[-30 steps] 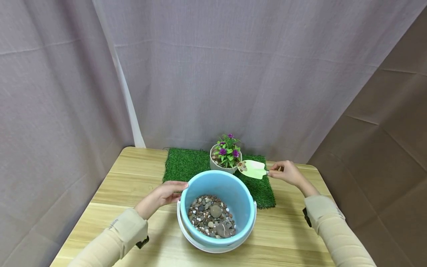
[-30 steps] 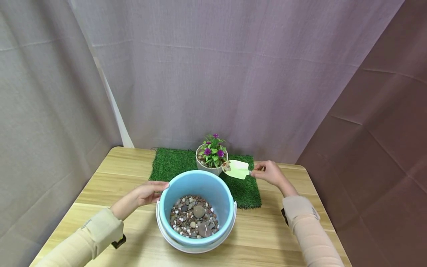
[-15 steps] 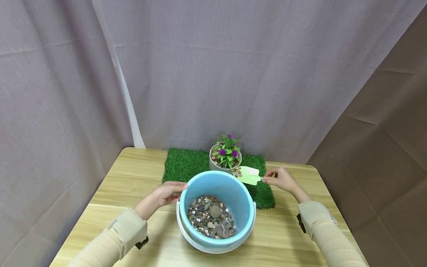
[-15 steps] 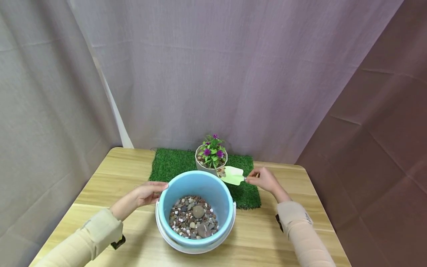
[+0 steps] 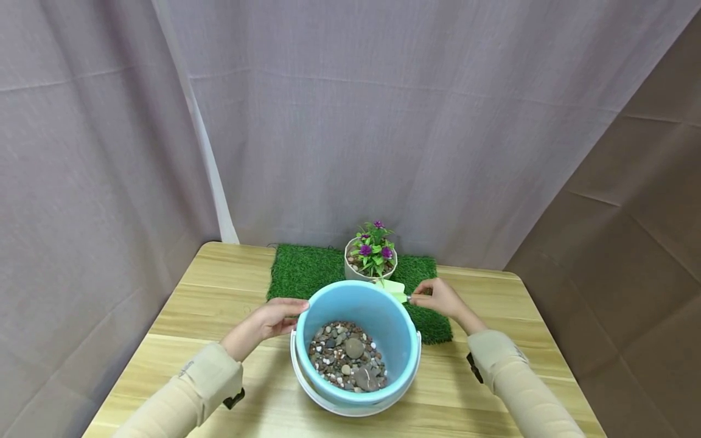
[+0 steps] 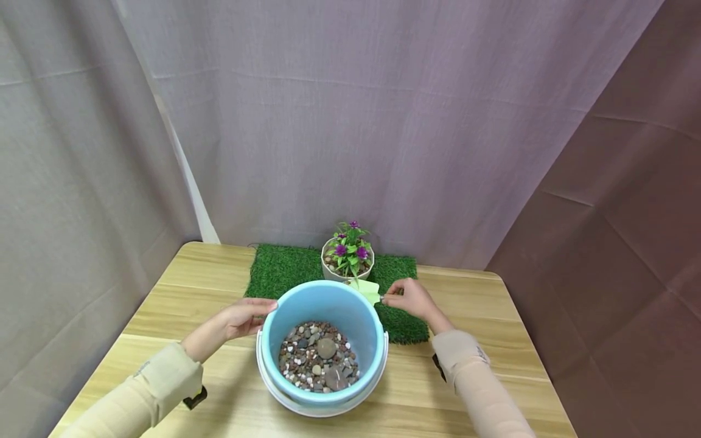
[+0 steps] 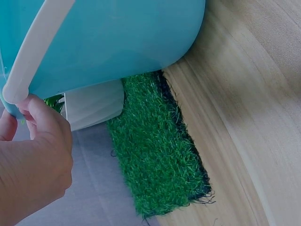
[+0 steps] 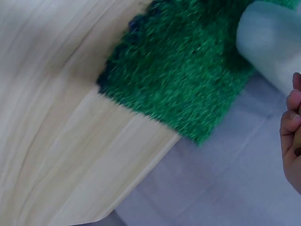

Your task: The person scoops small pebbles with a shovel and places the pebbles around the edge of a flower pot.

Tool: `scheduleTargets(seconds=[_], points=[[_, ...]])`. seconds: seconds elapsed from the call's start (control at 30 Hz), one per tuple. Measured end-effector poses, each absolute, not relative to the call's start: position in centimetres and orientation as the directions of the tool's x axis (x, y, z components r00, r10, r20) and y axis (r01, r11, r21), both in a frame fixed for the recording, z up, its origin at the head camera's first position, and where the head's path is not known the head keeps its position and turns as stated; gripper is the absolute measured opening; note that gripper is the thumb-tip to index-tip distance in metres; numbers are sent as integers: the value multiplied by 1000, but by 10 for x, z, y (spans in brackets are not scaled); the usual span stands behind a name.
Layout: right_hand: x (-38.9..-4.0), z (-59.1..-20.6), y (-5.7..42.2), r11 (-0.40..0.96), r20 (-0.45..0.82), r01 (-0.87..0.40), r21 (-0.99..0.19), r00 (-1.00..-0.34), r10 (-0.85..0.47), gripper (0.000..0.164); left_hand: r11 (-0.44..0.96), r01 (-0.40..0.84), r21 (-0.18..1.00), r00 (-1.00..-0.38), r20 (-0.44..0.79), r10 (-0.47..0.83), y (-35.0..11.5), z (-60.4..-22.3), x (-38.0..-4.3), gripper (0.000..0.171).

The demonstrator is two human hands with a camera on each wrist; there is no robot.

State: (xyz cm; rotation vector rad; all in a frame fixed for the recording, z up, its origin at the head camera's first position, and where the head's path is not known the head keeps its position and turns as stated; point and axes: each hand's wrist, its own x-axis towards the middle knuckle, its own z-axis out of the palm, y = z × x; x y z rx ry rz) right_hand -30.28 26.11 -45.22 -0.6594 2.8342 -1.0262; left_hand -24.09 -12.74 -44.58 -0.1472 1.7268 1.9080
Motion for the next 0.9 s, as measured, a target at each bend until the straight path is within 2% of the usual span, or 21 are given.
scheduleTargets(seconds=[0.53,0.9], points=[[-312,-441,211,690,121,-352,-633,-924,-362,12,-20,-462,886,-845,-433,315,-128,-447,-240,51],[-316,-427,194,679,72,-247,-691,-959,-276,19,-36,-466,884,-848,-434,305,-126,-448,-242,49]])
